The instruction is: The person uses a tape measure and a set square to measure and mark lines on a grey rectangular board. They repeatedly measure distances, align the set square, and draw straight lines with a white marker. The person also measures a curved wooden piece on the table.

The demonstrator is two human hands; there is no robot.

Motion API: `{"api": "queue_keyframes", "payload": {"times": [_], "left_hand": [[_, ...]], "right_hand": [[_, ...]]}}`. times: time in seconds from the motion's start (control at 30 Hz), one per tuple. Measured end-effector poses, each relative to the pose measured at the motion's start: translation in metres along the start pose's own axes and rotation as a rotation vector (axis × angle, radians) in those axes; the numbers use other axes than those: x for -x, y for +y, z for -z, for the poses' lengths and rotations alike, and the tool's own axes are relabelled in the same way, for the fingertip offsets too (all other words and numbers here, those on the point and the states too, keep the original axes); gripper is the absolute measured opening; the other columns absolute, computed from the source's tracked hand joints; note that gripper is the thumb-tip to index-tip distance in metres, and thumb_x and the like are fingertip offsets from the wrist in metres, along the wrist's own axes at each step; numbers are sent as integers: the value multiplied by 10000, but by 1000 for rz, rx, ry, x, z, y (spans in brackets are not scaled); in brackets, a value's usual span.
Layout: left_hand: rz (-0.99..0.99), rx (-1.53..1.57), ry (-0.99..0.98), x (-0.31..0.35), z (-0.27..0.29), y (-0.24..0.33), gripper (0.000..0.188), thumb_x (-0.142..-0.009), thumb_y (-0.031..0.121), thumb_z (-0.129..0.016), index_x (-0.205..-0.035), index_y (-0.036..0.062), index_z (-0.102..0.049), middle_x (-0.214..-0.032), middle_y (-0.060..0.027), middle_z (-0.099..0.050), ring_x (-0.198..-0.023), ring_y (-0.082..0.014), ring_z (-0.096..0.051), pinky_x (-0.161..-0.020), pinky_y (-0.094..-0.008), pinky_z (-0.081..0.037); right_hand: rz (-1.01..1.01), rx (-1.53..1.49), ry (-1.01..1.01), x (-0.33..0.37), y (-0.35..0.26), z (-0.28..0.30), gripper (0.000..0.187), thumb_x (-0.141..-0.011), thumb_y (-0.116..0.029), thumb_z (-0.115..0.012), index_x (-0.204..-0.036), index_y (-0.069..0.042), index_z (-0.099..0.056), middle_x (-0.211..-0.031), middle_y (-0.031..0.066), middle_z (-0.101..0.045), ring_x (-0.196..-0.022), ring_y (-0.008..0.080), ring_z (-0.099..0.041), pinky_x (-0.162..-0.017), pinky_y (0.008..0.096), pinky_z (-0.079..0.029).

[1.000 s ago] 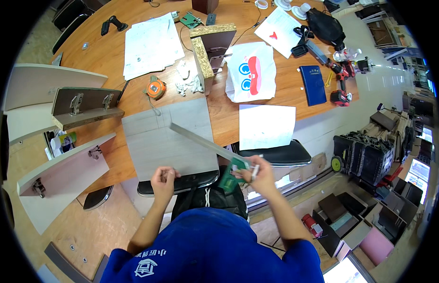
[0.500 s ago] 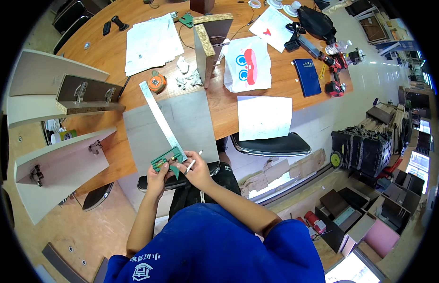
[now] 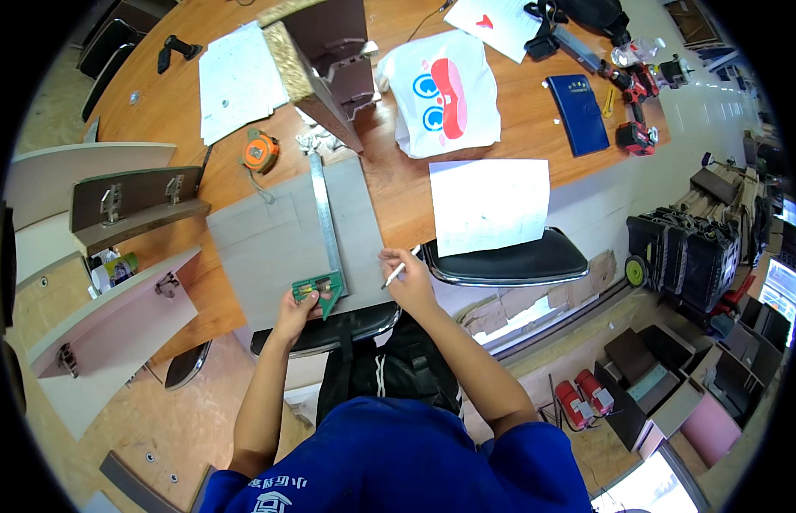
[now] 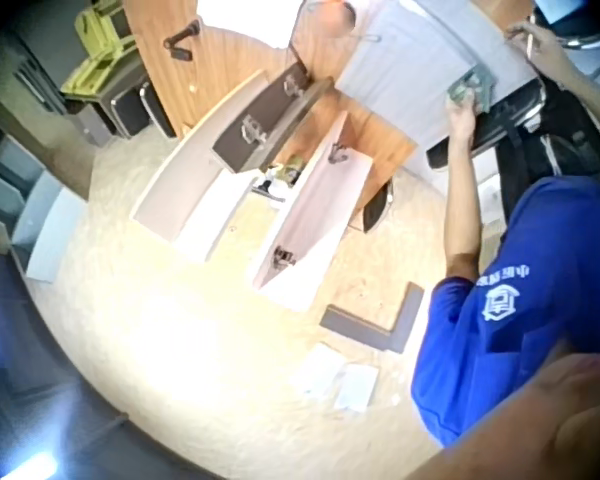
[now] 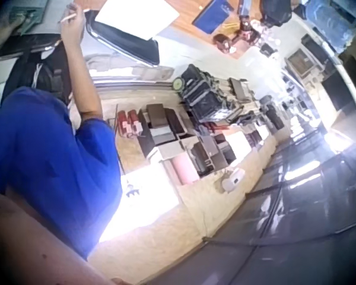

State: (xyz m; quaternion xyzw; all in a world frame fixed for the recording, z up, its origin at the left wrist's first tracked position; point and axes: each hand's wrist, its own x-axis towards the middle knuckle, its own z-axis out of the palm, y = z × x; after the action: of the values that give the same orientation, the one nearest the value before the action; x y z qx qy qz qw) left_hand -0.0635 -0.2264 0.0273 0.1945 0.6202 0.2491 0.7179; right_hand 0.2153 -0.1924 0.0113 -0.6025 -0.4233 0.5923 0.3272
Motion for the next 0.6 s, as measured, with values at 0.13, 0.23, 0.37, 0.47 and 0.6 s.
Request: {"api": "queue_keyframes", "payload": {"times": [0.13, 0.23, 0.37, 0.47, 0.6], "left_hand": [[55, 5, 31, -17, -6, -15, 184, -1009, 127, -609, -1160, 22, -621, -1043, -72, -737, -859, -106, -681, -720, -251, -569], [41, -39, 81, -21, -17, -27, 168, -1004, 109, -616, -1146, 19, -626, -1038, -72, -737, -849, -108, -680, -720, -250, -568], [56, 14, 74, -20, -27, -37, 169, -999, 89, -620, -1155, 24, -613, -1034, -69, -736, -891, -116, -690, -746, -250, -570], [43, 21, 84, -23, -28, -43, 197, -1001, 80, -614, -1189, 28, -581, -1057, -77, -729, -932, -125, -695, -770, -254, -570], [-18, 36, 136, -21, -33, -47, 243, -1003, 64, -605, -1231, 22, -534, -1090, -102, -718, -952, -133, -694, -789, -267, -567]], "right_hand": [[369, 276, -44, -23, -4, -7, 346, -830, -16, -672, -1173, -28, -626, -1267, 183, -623, -1179, 375, -604, -983, 438, -495], [595, 534, -125, -41, 1, -20, 407, -796, 1, -674, -1200, -35, -629, -1352, 187, -563, -1275, 386, -533, -1066, 473, -428], [681, 617, -252, -53, 4, -35, 400, -807, -41, -686, -1203, -54, -634, -1442, 176, -505, -1387, 382, -430, -1131, 546, -352], [678, 641, -308, -57, 11, -38, 391, -814, -46, -674, -1202, -64, -635, -1464, 175, -490, -1412, 347, -409, -1154, 546, -330], [691, 636, -334, -64, 10, -40, 413, -801, -33, -675, -1209, -67, -626, -1468, 173, -486, -1398, 331, -432, -1153, 540, -337]]}}
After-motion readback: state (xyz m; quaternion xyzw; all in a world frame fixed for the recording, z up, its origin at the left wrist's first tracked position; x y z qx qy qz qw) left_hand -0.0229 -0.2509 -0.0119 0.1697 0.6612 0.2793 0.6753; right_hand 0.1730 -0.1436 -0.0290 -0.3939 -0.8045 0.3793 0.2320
